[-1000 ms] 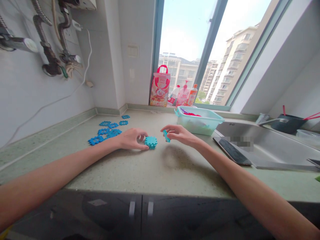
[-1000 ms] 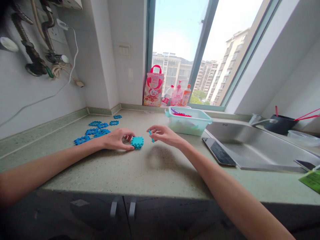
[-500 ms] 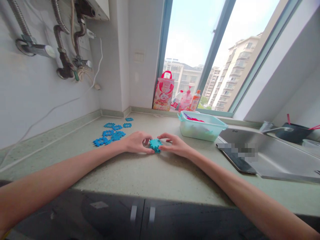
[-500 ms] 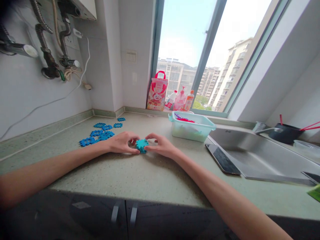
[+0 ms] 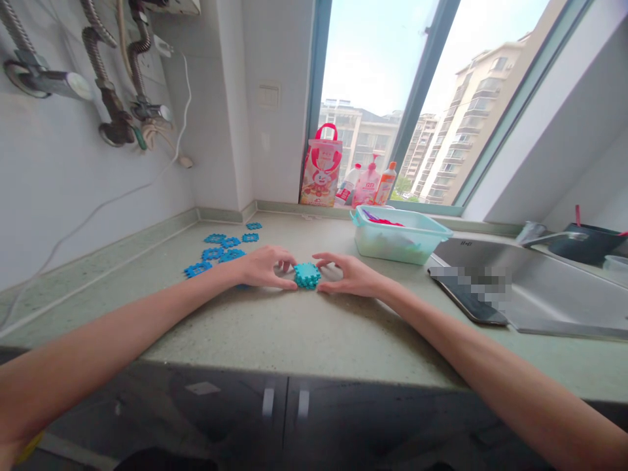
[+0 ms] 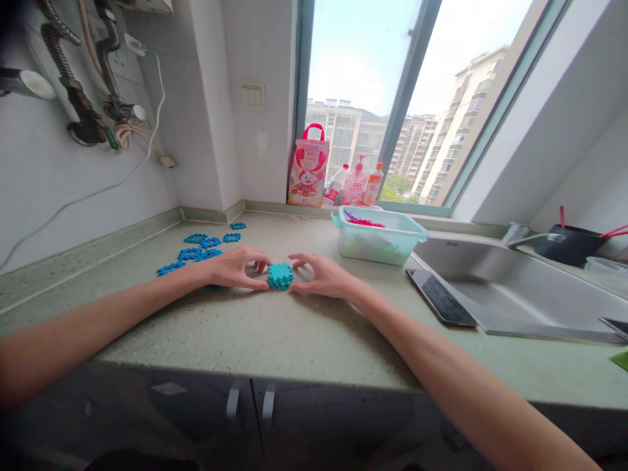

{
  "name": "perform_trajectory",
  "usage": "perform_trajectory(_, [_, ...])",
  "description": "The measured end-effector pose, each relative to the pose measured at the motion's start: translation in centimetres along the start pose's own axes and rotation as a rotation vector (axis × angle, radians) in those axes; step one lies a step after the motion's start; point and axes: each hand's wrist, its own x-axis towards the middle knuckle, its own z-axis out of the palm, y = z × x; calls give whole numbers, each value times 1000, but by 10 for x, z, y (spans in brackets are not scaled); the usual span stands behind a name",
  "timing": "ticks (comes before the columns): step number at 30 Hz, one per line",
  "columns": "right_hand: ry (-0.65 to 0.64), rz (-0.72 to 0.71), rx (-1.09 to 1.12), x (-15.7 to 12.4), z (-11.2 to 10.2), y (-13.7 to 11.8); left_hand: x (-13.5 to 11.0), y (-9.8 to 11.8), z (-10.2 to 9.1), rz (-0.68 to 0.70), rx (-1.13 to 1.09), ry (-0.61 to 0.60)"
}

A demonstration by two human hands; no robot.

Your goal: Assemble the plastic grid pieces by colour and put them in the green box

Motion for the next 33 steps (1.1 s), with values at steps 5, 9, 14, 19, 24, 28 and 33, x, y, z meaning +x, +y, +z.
perform_trajectory(5, [21,2,-58,2,6,-5,2,5,4,-20,-39,8])
perform_trajectory(9, [26,-15,-69,2,6,-5,3,8,3,-12,-30,7])
perform_trajectory(14, [18,-53,-75,0,7,-10,2,5,-4,41,60,-20])
perform_trajectory(19, [38,-42,-103,5,15,-17,-2,-7,-10,43,80,-11])
perform_trajectory(24, [48,-18,-129,13,21,-16,-5,-29,-10,-36,93,24])
perform_trajectory(28, [79,-7,-87,13,15,-5,-10,-53,-14,-159,134,21])
perform_trajectory(33, [188,103,2,11,-3,13,-20,-82,-19,-308,191,43])
